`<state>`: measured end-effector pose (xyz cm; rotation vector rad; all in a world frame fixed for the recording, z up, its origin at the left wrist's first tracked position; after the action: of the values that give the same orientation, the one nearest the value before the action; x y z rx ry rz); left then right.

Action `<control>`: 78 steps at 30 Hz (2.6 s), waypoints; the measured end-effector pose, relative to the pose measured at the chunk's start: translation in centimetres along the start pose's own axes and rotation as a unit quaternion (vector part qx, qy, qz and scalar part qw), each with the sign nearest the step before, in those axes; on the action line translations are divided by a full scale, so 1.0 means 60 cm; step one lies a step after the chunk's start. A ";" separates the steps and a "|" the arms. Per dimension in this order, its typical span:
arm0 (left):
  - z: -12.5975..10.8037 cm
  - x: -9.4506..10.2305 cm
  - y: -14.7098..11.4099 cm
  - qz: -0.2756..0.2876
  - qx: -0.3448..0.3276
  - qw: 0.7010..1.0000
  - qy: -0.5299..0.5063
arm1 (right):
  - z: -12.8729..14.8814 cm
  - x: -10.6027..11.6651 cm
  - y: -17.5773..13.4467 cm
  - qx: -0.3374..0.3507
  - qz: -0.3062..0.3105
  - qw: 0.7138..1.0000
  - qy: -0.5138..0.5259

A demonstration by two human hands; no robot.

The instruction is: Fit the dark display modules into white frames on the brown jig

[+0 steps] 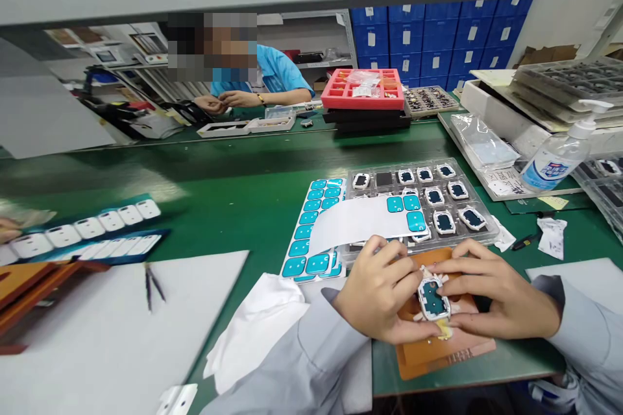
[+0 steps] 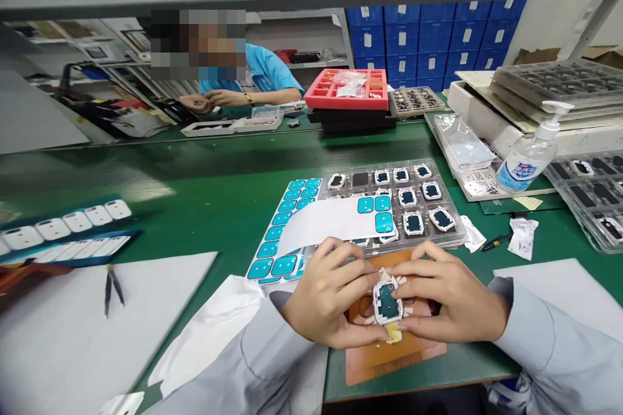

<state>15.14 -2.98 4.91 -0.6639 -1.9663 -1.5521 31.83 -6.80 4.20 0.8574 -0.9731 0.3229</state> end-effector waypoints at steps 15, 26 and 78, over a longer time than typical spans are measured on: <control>0.000 -0.004 0.002 0.081 0.061 0.995 -0.016 | 0.001 -0.008 0.000 -0.026 0.001 0.999 0.026; -0.001 -0.011 0.008 0.024 0.064 0.988 -0.139 | -0.020 -0.025 -0.015 -0.106 -0.080 0.965 0.225; 0.131 0.001 -0.022 0.008 0.363 0.918 0.160 | -0.132 -0.010 -0.037 -0.273 -0.098 0.887 0.359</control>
<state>13.30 4.44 2.53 -0.1009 -2.0534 -0.7408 37.50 -2.12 0.45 0.2589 -0.2427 0.1514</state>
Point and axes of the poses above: each hand's wrist, its own y-axis towards the middle knuckle, its own x-axis out of the back of the hand, z = x × y, the point moved 5 cm from there along y, towards the middle knuckle, and after that the axes turned 10 degrees about -y, right-handed, at the moved point
